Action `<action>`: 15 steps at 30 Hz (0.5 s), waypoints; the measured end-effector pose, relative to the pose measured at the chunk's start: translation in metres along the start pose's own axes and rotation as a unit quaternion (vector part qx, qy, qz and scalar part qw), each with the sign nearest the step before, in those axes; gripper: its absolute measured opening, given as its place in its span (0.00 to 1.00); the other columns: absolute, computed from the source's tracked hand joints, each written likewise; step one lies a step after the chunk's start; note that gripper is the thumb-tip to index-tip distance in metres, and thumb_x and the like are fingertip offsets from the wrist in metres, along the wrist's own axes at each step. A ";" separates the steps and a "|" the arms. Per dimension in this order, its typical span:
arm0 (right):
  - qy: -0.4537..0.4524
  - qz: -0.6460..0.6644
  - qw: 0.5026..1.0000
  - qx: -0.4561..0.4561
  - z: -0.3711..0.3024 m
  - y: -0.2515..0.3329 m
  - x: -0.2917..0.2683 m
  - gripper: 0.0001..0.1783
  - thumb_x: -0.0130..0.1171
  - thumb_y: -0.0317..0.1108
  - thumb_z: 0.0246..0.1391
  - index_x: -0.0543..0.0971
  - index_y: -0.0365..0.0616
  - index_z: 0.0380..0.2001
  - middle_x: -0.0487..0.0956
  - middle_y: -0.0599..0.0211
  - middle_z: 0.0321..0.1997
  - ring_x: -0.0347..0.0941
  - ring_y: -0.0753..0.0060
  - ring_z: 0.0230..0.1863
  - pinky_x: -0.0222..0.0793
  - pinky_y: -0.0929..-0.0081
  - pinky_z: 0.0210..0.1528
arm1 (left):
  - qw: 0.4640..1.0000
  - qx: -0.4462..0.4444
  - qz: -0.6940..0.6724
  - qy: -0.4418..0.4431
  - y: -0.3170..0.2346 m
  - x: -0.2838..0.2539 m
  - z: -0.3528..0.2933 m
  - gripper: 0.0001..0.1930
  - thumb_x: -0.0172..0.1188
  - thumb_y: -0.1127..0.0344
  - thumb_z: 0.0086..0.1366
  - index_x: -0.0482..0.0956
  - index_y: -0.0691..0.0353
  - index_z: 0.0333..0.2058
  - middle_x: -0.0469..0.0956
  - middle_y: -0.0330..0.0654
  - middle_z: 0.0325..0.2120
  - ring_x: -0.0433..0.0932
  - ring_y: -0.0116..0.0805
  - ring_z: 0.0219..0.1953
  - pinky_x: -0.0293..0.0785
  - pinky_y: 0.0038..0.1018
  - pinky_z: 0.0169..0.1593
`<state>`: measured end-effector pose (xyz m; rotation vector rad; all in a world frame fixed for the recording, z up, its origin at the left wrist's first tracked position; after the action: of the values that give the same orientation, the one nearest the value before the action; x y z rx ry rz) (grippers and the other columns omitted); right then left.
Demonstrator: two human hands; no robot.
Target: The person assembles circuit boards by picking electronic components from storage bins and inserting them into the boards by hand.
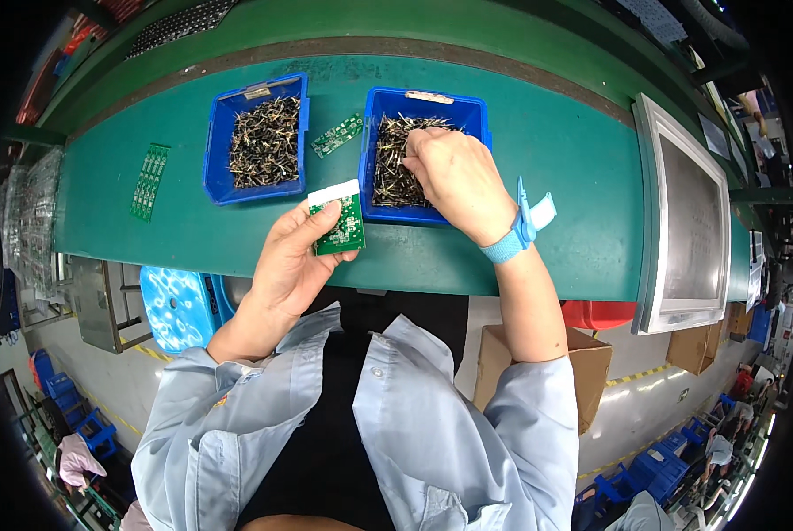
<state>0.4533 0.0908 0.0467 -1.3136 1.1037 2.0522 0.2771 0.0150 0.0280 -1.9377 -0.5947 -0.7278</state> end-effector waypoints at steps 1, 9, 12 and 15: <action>-0.003 0.009 1.000 0.002 0.000 0.000 -0.001 0.03 0.52 0.24 0.38 0.68 0.38 0.18 0.71 0.60 0.18 0.67 0.56 0.18 0.62 0.69 0.21 | 1.000 0.004 0.008 0.001 0.000 0.000 0.001 0.12 0.52 0.71 0.58 0.68 0.69 0.40 0.73 0.41 0.27 0.71 0.22 0.24 0.69 0.17 0.28; -0.033 -0.047 0.998 -0.040 0.000 -0.001 0.008 0.04 0.51 0.23 0.39 0.67 0.38 0.18 0.70 0.61 0.16 0.66 0.57 0.18 0.61 0.68 0.21 | 0.999 0.017 0.034 -0.007 -0.002 0.003 0.001 0.08 0.54 0.73 0.57 0.69 0.68 0.35 0.73 0.41 0.27 0.73 0.23 0.27 0.70 0.15 0.31; -0.007 -0.052 0.998 -0.032 0.000 -0.002 0.008 0.04 0.54 0.24 0.40 0.69 0.38 0.22 0.71 0.63 0.18 0.65 0.60 0.18 0.60 0.71 0.23 | 0.993 0.066 0.096 0.023 -0.001 -0.008 0.002 0.07 0.54 0.74 0.57 0.67 0.68 0.33 0.73 0.43 0.27 0.75 0.25 0.28 0.72 0.16 0.32; -0.015 -0.006 1.000 -0.003 -0.001 -0.001 0.007 0.04 0.54 0.24 0.41 0.69 0.38 0.22 0.72 0.63 0.19 0.65 0.62 0.17 0.60 0.72 0.23 | 0.990 0.072 0.121 0.023 -0.002 -0.006 0.000 0.06 0.53 0.74 0.56 0.67 0.67 0.33 0.74 0.44 0.26 0.76 0.29 0.27 0.72 0.18 0.30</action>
<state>0.4514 0.0904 0.0404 -1.2848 1.0729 2.0617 0.2711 0.0150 0.0248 -1.8146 -0.3645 -0.5597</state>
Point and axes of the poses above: each hand's wrist, its own z-axis towards the middle knuckle, its own x-axis out of the palm, y = z × x, the point moved 1 cm from there along z, towards the middle knuckle
